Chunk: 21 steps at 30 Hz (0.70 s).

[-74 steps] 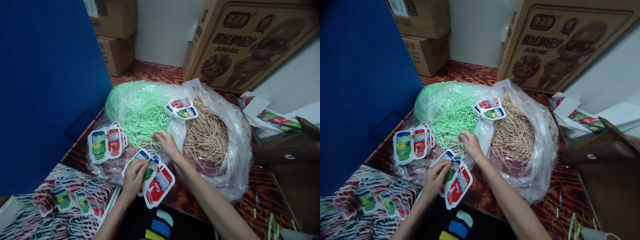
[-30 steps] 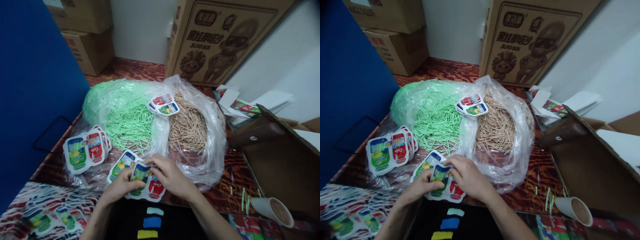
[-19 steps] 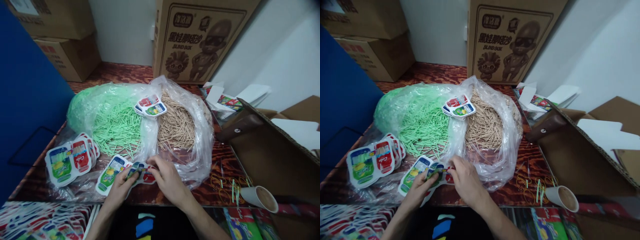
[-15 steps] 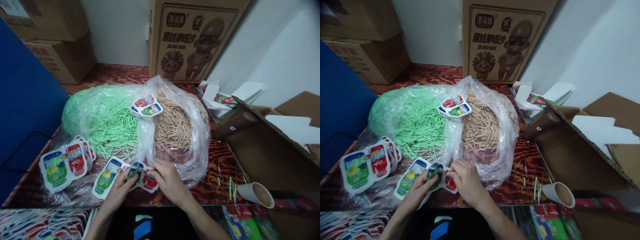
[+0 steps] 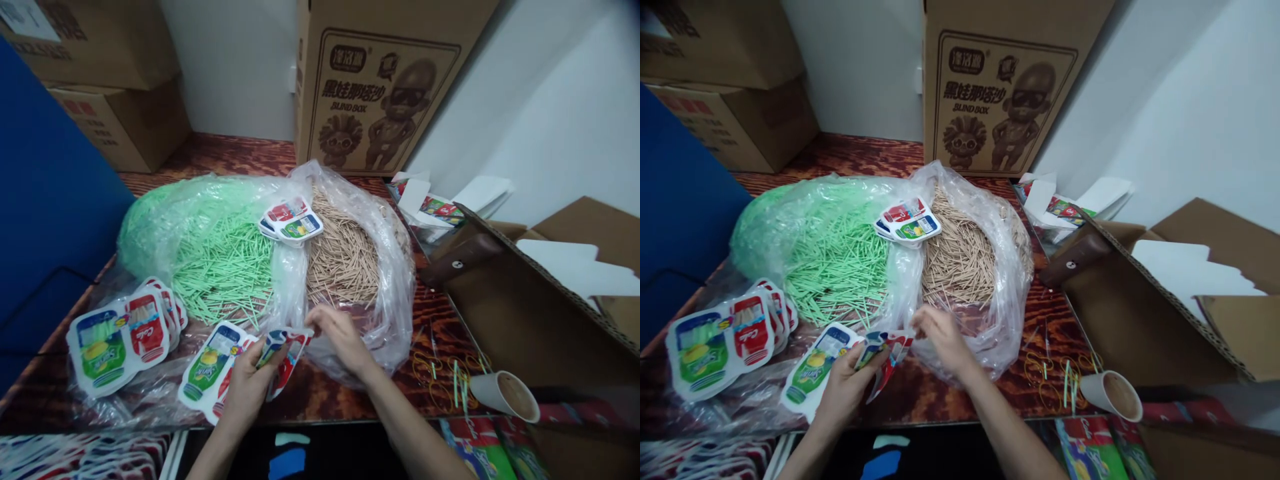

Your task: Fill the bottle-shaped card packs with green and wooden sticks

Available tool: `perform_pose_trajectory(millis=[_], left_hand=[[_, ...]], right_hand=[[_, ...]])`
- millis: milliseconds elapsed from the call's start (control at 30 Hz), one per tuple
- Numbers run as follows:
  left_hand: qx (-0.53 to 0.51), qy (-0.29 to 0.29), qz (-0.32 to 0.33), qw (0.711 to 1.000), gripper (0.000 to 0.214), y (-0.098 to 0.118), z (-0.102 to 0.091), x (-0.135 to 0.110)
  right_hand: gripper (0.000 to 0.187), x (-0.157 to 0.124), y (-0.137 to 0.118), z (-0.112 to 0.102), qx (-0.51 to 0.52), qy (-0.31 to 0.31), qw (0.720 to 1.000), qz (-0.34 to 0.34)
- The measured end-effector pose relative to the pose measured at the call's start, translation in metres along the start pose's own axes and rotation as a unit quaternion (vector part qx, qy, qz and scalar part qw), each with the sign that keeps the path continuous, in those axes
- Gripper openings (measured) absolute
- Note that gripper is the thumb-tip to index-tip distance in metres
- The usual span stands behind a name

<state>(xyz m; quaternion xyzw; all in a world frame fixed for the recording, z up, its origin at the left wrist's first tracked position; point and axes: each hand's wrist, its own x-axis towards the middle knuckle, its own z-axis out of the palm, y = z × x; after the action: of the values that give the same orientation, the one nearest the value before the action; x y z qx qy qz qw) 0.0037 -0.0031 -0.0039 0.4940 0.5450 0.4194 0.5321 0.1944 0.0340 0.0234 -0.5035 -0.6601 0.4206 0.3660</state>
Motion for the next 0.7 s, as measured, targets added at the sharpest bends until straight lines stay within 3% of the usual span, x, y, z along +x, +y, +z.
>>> perform_pose_trajectory(millis=[67,133,267,400,700], left_hand=[[-0.002,0.009,0.0,1.0,0.023,0.0,-0.004,0.0],[-0.002,0.011,-0.004,1.0,0.022,-0.001,-0.007,0.002],[-0.012,0.006,-0.021,1.0,0.022,-0.008,-0.009,0.002],[-0.032,0.004,-0.041,0.999,0.026,-0.012,-0.01,-0.001],[-0.062,0.042,-0.091,0.993,0.026,-0.005,-0.013,-0.005]], right_hand=[[0.025,0.02,0.016,-0.016,-0.117,0.059,0.991,0.014],[0.019,0.04,0.03,-0.027,-0.291,0.089,0.953,0.004],[0.028,0.074,0.044,-0.031,-0.526,0.01,0.849,-0.048],[0.034,0.089,0.051,-0.032,-0.592,-0.021,0.802,-0.084],[0.036,0.086,0.075,-0.046,-0.601,-0.047,0.782,-0.158]])
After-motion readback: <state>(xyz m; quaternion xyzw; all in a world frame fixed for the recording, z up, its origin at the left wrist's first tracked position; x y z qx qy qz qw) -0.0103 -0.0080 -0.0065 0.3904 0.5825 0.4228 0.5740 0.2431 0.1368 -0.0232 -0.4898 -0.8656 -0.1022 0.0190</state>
